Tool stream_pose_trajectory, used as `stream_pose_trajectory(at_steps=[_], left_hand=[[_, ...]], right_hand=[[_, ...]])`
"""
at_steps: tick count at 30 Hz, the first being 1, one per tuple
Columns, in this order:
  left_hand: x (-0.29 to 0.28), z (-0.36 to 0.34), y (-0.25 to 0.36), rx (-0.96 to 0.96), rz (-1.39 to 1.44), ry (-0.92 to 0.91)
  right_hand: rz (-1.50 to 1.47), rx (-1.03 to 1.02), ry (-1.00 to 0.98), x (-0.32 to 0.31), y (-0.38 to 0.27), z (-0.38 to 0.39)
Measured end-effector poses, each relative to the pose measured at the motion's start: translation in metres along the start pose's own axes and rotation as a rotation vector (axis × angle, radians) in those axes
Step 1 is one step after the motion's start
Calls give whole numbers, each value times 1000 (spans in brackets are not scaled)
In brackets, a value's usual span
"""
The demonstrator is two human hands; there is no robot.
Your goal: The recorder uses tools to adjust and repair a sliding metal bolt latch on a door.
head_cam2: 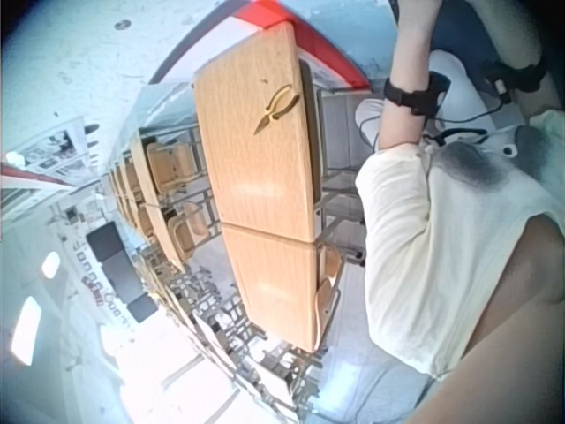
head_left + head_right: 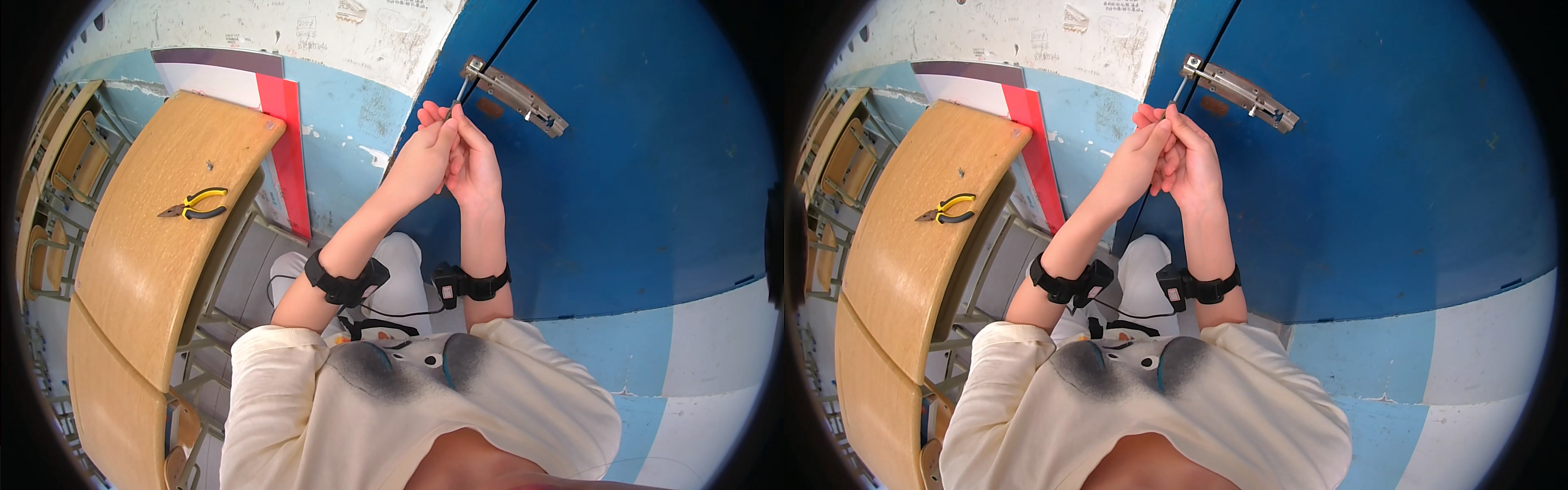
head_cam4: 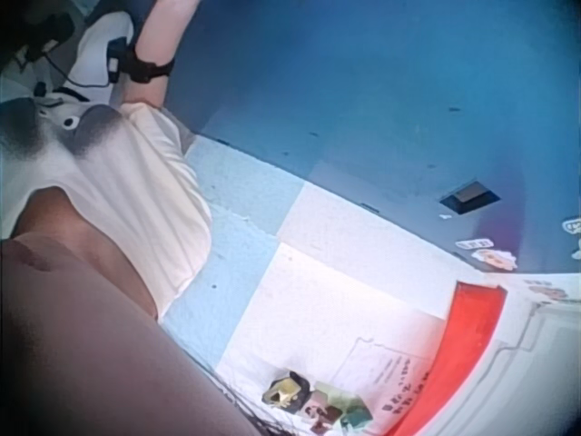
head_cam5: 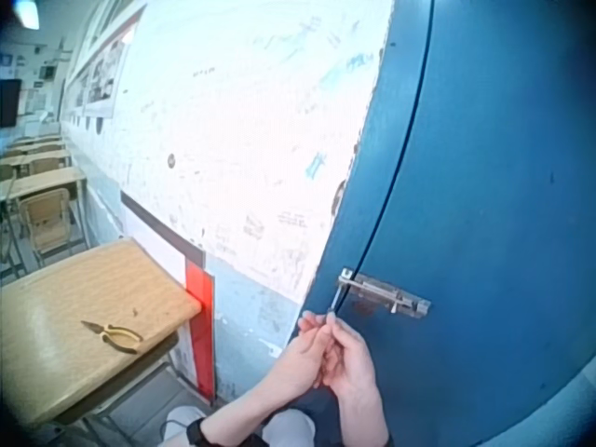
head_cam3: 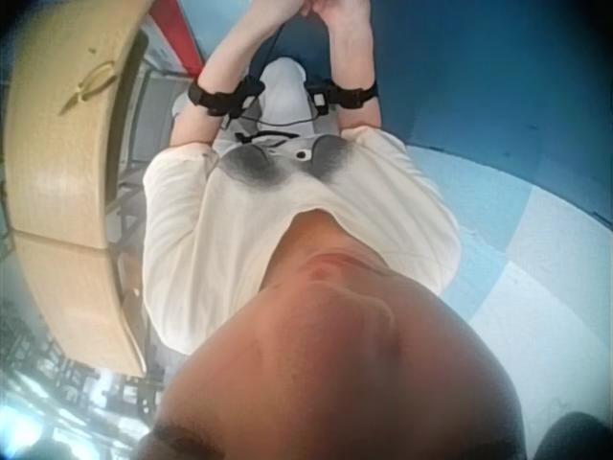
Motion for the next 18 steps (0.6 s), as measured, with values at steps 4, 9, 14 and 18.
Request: stream_pose_trajectory(at_steps=[4, 9, 14, 18], left_hand=[[-5, 2, 11, 90, -217, 89], [-9, 1, 15, 268, -427, 148], [-4, 13, 34, 221, -795, 237], [1, 17, 38, 230, -902, 255]], right_hand=[[-17, 3, 2, 0, 3, -2], [-186, 12, -12, -5, 16, -8], [-322, 14, -88, -6, 25, -15], [-392, 45, -139, -5, 31, -19]])
Point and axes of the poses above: each hand's wrist, its own z-axis away from the middle knuckle, its own x-axis out of the palm, y = z × x, the point moved 10 cm from there along -z, towards the middle knuckle, and after that the axes turned 10 degrees about z, right-handed, at the moved point
